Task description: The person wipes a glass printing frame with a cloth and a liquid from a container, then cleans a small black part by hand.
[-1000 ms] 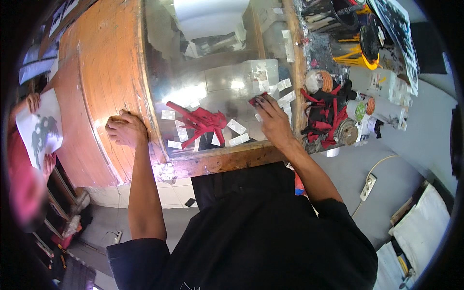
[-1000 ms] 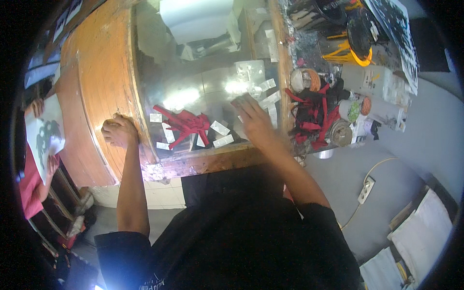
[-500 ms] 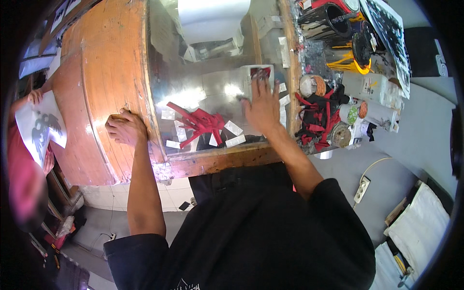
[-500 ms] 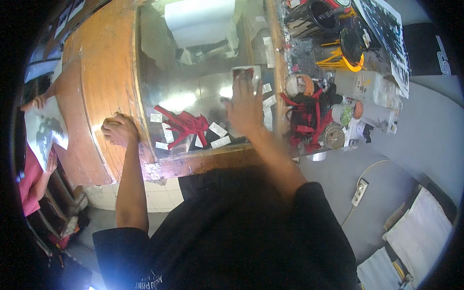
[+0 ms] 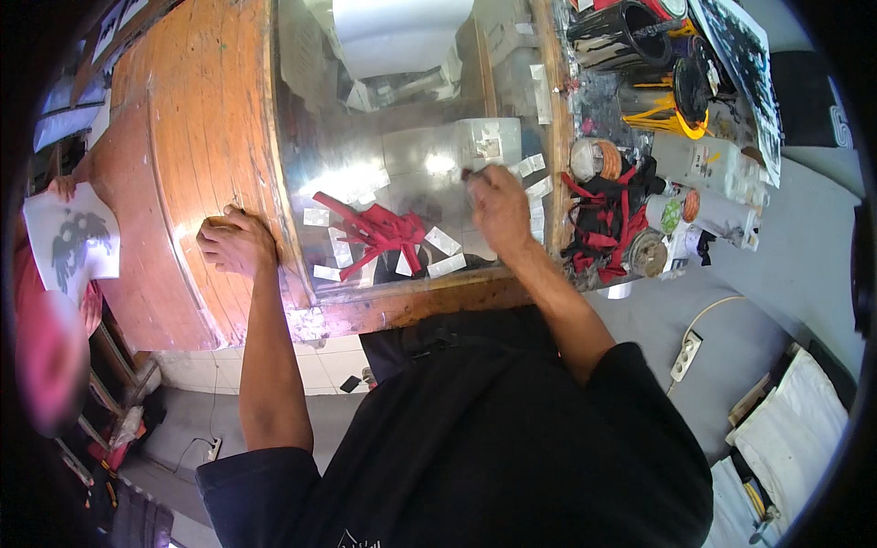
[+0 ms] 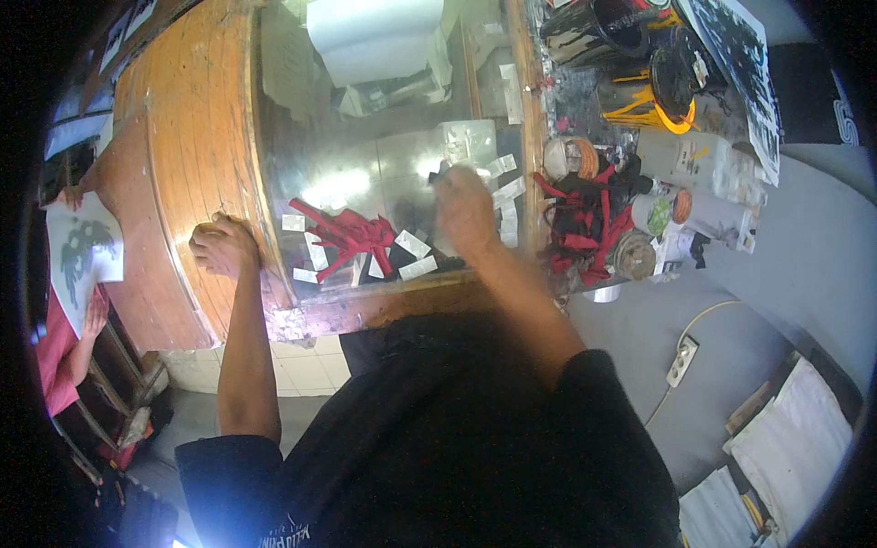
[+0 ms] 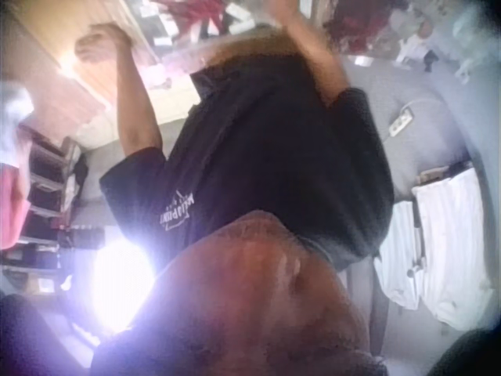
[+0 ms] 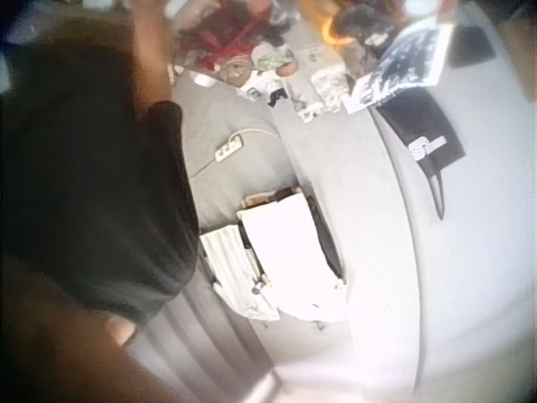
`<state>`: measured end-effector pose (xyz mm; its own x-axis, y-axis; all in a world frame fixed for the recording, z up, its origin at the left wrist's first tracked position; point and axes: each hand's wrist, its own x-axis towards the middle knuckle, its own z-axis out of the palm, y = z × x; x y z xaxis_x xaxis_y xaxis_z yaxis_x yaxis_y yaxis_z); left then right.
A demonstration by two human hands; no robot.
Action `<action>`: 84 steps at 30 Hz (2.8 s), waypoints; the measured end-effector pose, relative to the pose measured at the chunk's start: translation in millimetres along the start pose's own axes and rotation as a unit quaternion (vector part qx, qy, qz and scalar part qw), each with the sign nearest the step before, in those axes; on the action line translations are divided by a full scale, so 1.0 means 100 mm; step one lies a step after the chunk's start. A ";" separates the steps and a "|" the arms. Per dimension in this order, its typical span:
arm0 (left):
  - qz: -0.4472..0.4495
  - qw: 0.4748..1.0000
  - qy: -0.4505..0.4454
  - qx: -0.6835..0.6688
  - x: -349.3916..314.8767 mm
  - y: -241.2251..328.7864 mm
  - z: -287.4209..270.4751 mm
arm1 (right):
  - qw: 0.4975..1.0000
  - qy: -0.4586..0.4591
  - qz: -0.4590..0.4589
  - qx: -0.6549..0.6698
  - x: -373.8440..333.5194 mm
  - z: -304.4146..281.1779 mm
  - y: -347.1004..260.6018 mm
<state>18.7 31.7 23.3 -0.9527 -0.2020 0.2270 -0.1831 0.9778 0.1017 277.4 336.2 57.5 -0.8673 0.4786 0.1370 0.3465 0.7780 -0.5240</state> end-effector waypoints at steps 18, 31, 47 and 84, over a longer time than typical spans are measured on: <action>0.000 1.000 0.006 0.004 -0.02 -0.03 0.01 | 0.983 -0.144 -0.089 0.069 0.08 -0.37 0.34; 0.017 1.000 0.014 -0.008 -0.02 0.00 0.00 | 0.977 -0.157 -0.113 0.087 0.21 -0.37 0.33; -0.002 1.000 -0.004 -0.027 0.02 0.00 0.01 | 0.982 -0.148 -0.061 0.103 0.24 -0.14 0.00; -0.005 1.000 0.004 -0.015 -0.03 0.01 -0.03 | 0.998 -0.014 0.036 0.055 -0.05 -0.12 0.12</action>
<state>21.9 32.7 25.8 -0.9488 -0.2119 0.2343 -0.1848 0.9738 0.1325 289.6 347.8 60.7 -0.8514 0.5193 0.0734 0.3683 0.6916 -0.6213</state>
